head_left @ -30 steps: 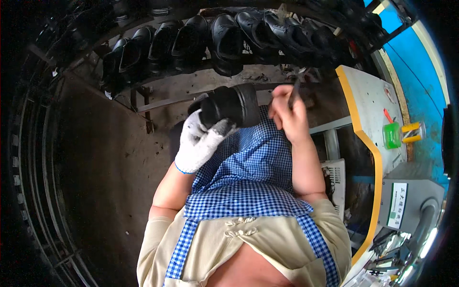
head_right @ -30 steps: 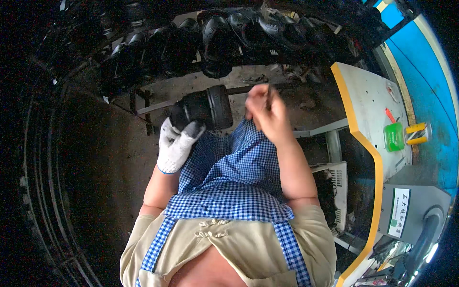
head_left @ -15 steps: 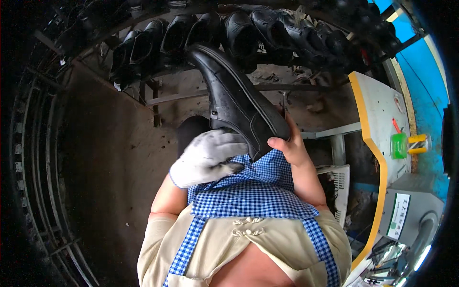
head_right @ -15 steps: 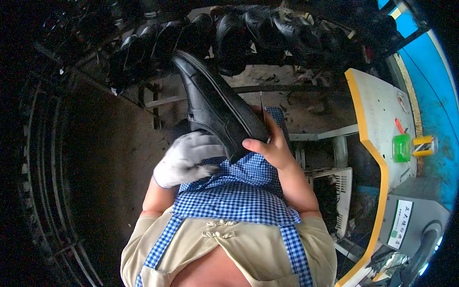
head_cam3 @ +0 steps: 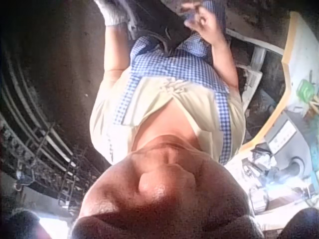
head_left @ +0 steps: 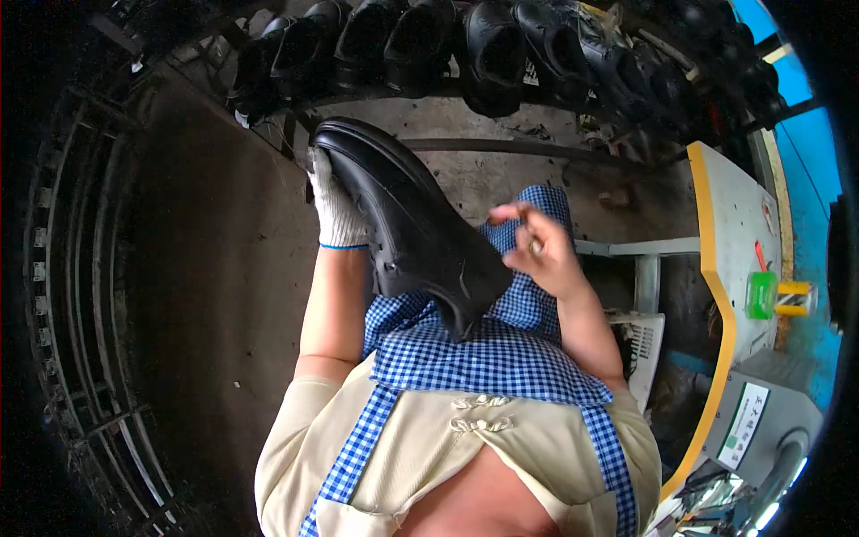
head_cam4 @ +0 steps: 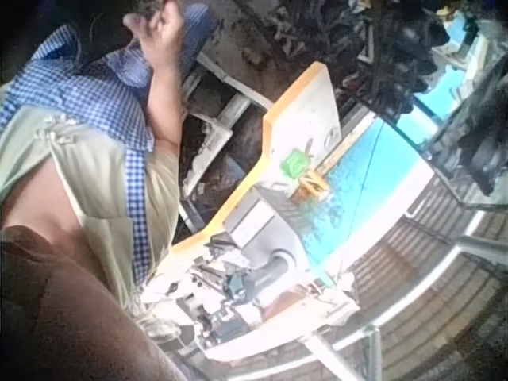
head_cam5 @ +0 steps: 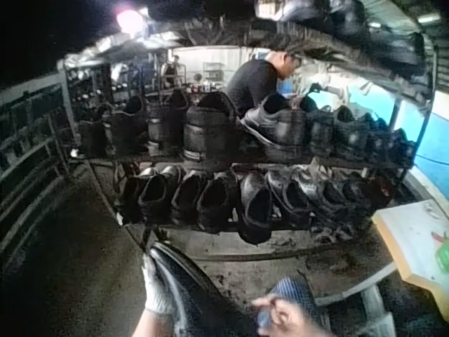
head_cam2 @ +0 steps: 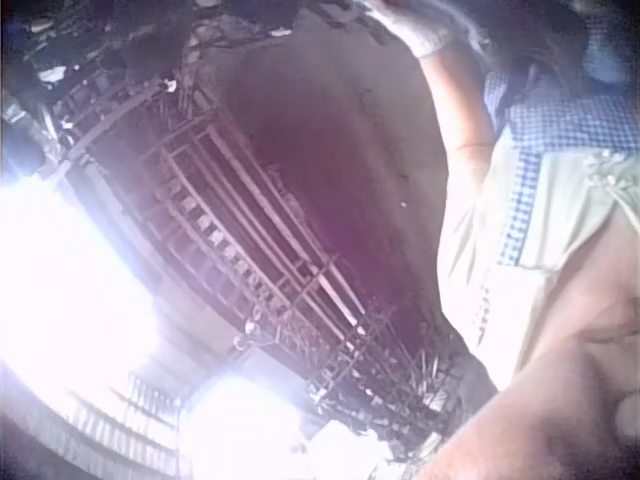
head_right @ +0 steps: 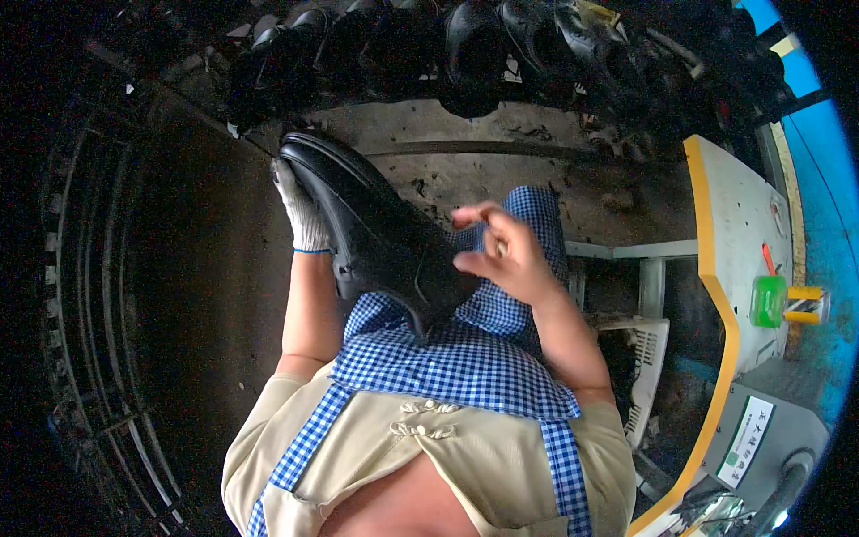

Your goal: The person repeatedly picks up black shoes from a nearby rack and uses a small knife to trim excess material along the sole edges. After trimming each shoe, the person places it back on the rack and repeats the process with the next shoe.

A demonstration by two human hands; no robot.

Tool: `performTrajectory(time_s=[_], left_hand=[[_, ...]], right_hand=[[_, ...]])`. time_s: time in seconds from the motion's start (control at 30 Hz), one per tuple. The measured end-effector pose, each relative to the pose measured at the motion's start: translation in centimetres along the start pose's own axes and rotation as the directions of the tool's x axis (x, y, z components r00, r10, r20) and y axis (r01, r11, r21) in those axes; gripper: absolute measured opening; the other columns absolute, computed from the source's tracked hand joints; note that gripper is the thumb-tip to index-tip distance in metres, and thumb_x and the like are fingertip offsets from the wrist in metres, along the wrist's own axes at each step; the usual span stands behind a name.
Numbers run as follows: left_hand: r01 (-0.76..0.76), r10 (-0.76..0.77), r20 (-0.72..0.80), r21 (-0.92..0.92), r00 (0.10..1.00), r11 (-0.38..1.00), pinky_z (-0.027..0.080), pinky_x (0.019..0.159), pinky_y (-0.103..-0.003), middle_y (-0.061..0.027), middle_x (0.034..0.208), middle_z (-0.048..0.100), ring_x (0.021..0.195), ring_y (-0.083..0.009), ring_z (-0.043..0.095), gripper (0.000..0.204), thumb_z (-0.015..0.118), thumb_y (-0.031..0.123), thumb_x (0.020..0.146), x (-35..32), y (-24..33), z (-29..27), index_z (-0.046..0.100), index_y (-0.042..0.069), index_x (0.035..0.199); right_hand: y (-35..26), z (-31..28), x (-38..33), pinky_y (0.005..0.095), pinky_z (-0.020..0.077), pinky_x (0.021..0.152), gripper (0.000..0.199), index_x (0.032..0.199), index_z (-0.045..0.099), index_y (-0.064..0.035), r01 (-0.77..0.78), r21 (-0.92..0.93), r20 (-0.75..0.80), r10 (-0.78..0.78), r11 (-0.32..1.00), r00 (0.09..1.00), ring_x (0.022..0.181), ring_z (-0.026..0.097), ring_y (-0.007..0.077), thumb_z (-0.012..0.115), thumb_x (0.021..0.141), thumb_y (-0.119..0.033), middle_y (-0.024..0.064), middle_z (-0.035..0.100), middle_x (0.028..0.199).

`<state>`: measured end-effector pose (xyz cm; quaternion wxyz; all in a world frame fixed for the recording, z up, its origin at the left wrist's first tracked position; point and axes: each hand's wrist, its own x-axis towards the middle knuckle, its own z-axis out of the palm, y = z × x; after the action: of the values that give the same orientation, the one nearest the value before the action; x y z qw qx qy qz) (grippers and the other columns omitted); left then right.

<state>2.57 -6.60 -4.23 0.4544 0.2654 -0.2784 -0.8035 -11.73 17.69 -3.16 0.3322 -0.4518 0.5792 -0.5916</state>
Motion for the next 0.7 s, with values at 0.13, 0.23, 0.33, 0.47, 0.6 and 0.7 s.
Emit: performTrajectory(time_s=[0.13, 0.23, 0.33, 0.47, 0.6, 0.7], left_hand=[[0.000, -0.003, 0.056, 0.055, 0.998, 0.998, 0.055, 0.091, -0.045, -0.0151, 0.118, 0.064, 0.103, -0.0303, 0.064, 0.063, 0.062, 0.056, 0.089, -0.9, -0.8, 0.5, 0.057, 0.006, 0.126], [0.051, -0.056, 0.081, 0.062, 0.995, 0.997, 0.055, 0.091, -0.044, -0.0149, 0.118, 0.065, 0.103, -0.0300, 0.064, 0.063, 0.062, 0.057, 0.088, -0.9, -1.0, 0.8, 0.057, 0.006, 0.125], [0.093, -0.098, 0.075, 0.068, 0.992, 0.993, 0.055, 0.090, -0.044, -0.0152, 0.118, 0.065, 0.101, -0.0291, 0.065, 0.064, 0.063, 0.057, 0.087, -1.6, -0.8, 1.4, 0.057, 0.006, 0.125], [0.212, -0.208, 0.103, -0.027, 0.973, 0.977, 0.055, 0.089, -0.043, -0.0150, 0.115, 0.066, 0.100, -0.0284, 0.065, 0.062, 0.063, 0.056, 0.087, -2.0, -1.1, 1.1, 0.059, 0.005, 0.123], [0.261, -0.259, 0.083, -0.021, 0.962, 0.965, 0.056, 0.088, -0.042, -0.0148, 0.113, 0.067, 0.099, -0.0280, 0.066, 0.056, 0.061, 0.051, 0.090, -2.8, -1.1, 1.9, 0.061, 0.004, 0.121], [0.296, -0.295, 0.055, -0.011, 0.954, 0.955, 0.057, 0.086, -0.040, -0.0144, 0.112, 0.067, 0.097, -0.0269, 0.066, 0.049, 0.059, 0.044, 0.093, -3.2, -1.0, 2.3, 0.059, 0.005, 0.122]], right_hand=[[-4.1, 1.5, 2.8, 0.0223, 0.0432, 0.054, 0.032, 0.106, 0.071, -0.0027, 0.339, -0.381, 0.085, -0.332, 0.860, 0.939, 0.066, 0.056, 0.0068, 0.077, 0.075, 0.004, 0.0057, 0.064, 0.096], [-5.2, 2.2, 3.7, 0.0266, 0.0513, 0.056, 0.033, 0.101, 0.072, -0.0030, 0.428, -0.507, 0.208, -0.376, 0.748, 0.903, 0.069, 0.067, 0.0180, 0.076, 0.070, 0.005, 0.0085, 0.066, 0.091], [-6.2, 2.2, 4.1, 0.0292, 0.0529, 0.054, 0.030, 0.092, 0.070, -0.0041, 0.493, -0.635, 0.309, -0.390, 0.594, 0.868, 0.066, 0.067, 0.0210, 0.075, 0.063, 0.003, 0.0064, 0.065, 0.086], [-7.5, 2.3, 4.5, 0.0311, 0.0508, 0.051, 0.024, 0.086, 0.064, -0.0044, 0.562, -0.663, 0.448, -0.339, 0.495, 0.827, 0.063, 0.065, 0.0205, 0.075, 0.064, -0.001, 0.0053, 0.060, 0.081], [-8.2, 2.8, 4.9, 0.0320, 0.0496, 0.049, 0.022, 0.079, 0.058, -0.0047, 0.557, -0.699, 0.510, -0.235, 0.449, 0.828, 0.061, 0.063, 0.0203, 0.075, 0.064, -0.004, 0.0048, 0.056, 0.079], [-7.8, 2.7, 4.8, 0.0329, 0.0515, 0.052, 0.020, 0.077, 0.057, -0.0061, 0.546, -0.717, 0.518, -0.194, 0.433, 0.833, 0.062, 0.064, 0.0215, 0.073, 0.068, -0.011, 0.0062, 0.055, 0.078]])
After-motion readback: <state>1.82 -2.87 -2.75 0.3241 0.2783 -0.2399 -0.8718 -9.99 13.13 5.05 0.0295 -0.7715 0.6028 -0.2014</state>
